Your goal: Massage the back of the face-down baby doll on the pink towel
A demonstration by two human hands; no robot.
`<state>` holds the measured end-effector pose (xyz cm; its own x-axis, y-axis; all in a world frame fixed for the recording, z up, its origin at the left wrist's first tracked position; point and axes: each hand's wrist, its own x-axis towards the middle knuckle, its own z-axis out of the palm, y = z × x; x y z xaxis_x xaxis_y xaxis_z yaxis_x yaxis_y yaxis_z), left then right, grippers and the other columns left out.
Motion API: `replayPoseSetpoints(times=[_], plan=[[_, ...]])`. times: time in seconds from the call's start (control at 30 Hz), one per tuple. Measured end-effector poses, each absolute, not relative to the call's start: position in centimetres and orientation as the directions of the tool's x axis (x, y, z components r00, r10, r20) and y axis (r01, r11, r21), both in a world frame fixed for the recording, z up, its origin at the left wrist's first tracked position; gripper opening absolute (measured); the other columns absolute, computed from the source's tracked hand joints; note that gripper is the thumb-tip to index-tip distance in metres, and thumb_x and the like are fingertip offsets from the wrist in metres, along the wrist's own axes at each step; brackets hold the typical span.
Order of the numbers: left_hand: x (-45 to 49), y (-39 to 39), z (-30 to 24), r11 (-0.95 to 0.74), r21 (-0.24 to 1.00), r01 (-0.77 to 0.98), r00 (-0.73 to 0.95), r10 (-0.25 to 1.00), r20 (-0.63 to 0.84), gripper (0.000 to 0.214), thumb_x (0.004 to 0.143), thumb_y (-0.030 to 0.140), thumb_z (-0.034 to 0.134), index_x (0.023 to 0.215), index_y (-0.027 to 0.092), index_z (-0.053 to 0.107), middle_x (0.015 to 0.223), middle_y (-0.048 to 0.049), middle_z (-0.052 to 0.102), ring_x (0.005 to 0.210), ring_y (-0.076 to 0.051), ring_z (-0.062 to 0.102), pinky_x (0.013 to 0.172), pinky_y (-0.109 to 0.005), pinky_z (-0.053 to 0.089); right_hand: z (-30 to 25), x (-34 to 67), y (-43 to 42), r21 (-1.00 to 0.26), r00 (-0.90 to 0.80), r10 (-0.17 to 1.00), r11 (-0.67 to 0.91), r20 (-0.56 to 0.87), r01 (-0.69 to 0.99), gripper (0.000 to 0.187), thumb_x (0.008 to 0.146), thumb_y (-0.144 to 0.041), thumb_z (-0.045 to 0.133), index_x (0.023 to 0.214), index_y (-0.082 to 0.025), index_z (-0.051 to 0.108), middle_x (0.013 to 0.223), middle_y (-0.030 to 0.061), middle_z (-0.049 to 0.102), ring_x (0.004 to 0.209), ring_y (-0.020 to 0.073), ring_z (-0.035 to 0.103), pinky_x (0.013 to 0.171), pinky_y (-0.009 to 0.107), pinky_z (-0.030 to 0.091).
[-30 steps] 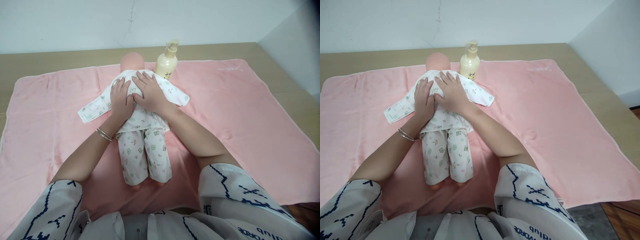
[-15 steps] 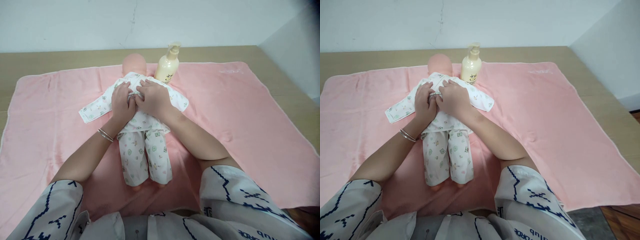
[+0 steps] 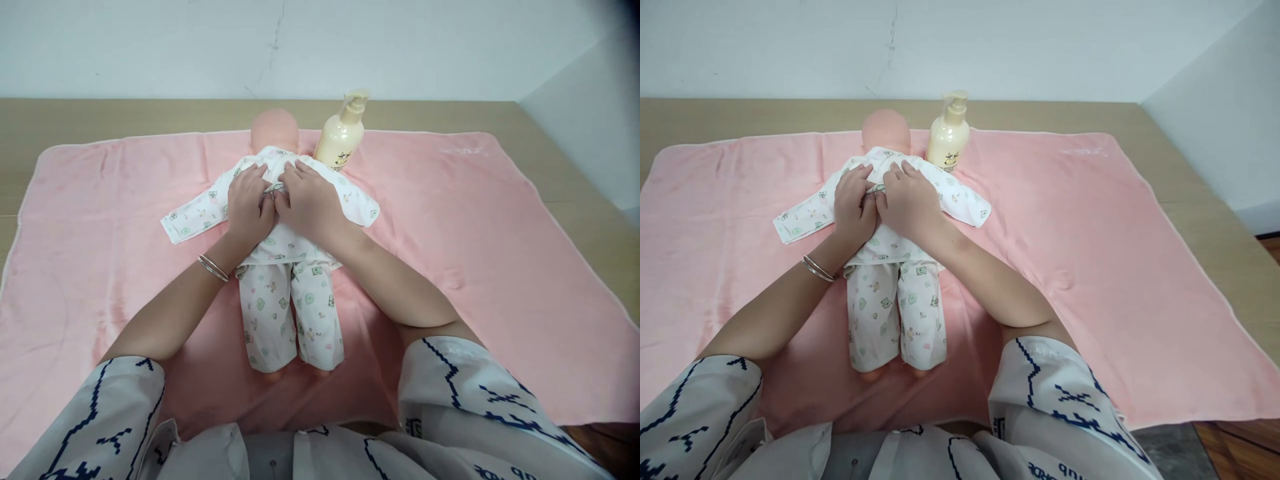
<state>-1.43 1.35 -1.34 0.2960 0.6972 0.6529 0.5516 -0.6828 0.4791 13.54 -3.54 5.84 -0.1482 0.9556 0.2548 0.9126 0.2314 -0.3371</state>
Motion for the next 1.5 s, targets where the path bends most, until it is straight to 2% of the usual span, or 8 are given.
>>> replayPoseSetpoints(times=[0.17, 0.43, 0.63, 0.73, 0.83, 1.13, 1.27, 1.5], plan=[[-1.3, 0.9, -1.2, -0.659, 0.515, 0.547, 0.260, 0.719, 0.644, 0.037, 0.101, 0.050, 0.038, 0.112, 0.024, 0.062, 0.143, -0.0089, 0.061, 0.143, -0.028, 0.047, 0.125, -0.052, 0.032, 5.7, 13.7, -3.7, -0.360, -0.127, 0.958, 0.217, 0.256, 0.907, 0.041, 0.095, -0.027, 0.046, 0.130, -0.014, 0.062, 0.151, 0.0141, 0.055, 0.147, 0.0355, 0.042, 0.119, 0.060, 0.040], [-1.1, 1.9, -1.7, -0.606, 0.560, 0.564, 0.242, 0.770, 0.590, 0.048, 0.099, 0.053, 0.040, 0.134, 0.025, 0.057, 0.156, -0.0085, 0.050, 0.151, -0.029, 0.037, 0.129, -0.053, 0.023, 4.6, 15.0, -1.2, -0.345, -0.224, 0.947, 0.294, 0.228, 0.891, 0.060, 0.093, -0.028, 0.049, 0.152, -0.019, 0.044, 0.166, 0.0088, 0.034, 0.156, 0.0364, 0.024, 0.126, 0.065, 0.022], [-1.3, 1.4, -1.4, -0.666, 0.488, 0.564, 0.274, 0.709, 0.650, 0.045, 0.102, 0.052, 0.032, 0.111, 0.024, 0.066, 0.141, -0.0074, 0.063, 0.141, -0.028, 0.049, 0.123, -0.053, 0.032, 4.7, 13.7, -2.7, -0.329, -0.158, 0.937, 0.263, 0.312, 0.907, 0.042, 0.094, -0.024, 0.044, 0.129, -0.013, 0.064, 0.153, 0.0126, 0.053, 0.149, 0.0334, 0.039, 0.124, 0.057, 0.032], [-1.5, 1.1, -1.4, -0.698, 0.473, 0.538, 0.284, 0.678, 0.678, 0.042, 0.102, 0.050, 0.034, 0.103, 0.024, 0.067, 0.132, -0.0063, 0.068, 0.136, -0.027, 0.054, 0.121, -0.052, 0.036, 4.7, 13.2, -3.4, -0.344, -0.115, 0.927, 0.245, 0.356, 0.907, 0.038, 0.094, -0.024, 0.042, 0.121, -0.016, 0.068, 0.146, 0.0116, 0.060, 0.145, 0.0324, 0.044, 0.120, 0.056, 0.040], [-1.5, 1.0, -1.4, -0.677, 0.497, 0.543, 0.263, 0.699, 0.664, 0.041, 0.102, 0.048, 0.034, 0.107, 0.025, 0.067, 0.133, -0.0060, 0.067, 0.138, -0.027, 0.053, 0.122, -0.052, 0.034, 4.7, 13.2, -3.5, -0.371, -0.094, 0.933, 0.230, 0.348, 0.900, 0.040, 0.093, -0.026, 0.044, 0.126, -0.018, 0.065, 0.148, 0.0104, 0.058, 0.146, 0.0330, 0.044, 0.119, 0.058, 0.041], [-1.1, 1.8, -1.9, -0.607, 0.549, 0.574, 0.223, 0.762, 0.608, 0.047, 0.100, 0.054, 0.040, 0.133, 0.026, 0.059, 0.153, -0.0069, 0.053, 0.148, -0.028, 0.041, 0.128, -0.052, 0.027, 4.2, 14.7, -1.5, -0.381, -0.160, 0.943, 0.268, 0.293, 0.885, 0.059, 0.091, -0.030, 0.051, 0.149, -0.018, 0.047, 0.162, 0.0094, 0.040, 0.154, 0.0350, 0.029, 0.126, 0.062, 0.026], [-1.1, 1.7, -1.6, -0.628, 0.523, 0.576, 0.243, 0.743, 0.624, 0.045, 0.101, 0.055, 0.037, 0.124, 0.026, 0.063, 0.149, -0.0070, 0.057, 0.146, -0.029, 0.043, 0.126, -0.053, 0.029, 4.2, 14.7, -1.4, -0.352, -0.200, 0.943, 0.288, 0.264, 0.891, 0.058, 0.092, -0.028, 0.048, 0.149, -0.017, 0.047, 0.164, 0.0109, 0.036, 0.155, 0.0364, 0.026, 0.125, 0.065, 0.024], [-1.3, 0.6, -0.8, -0.679, 0.483, 0.553, 0.288, 0.699, 0.654, 0.042, 0.102, 0.052, 0.034, 0.102, 0.024, 0.066, 0.136, -0.0070, 0.066, 0.138, -0.028, 0.053, 0.122, -0.053, 0.036, 5.5, 13.0, -4.2, -0.383, -0.117, 0.956, 0.218, 0.271, 0.898, 0.040, 0.094, -0.022, 0.040, 0.125, -0.015, 0.064, 0.150, 0.0141, 0.055, 0.150, 0.0351, 0.038, 0.121, 0.062, 0.035]])
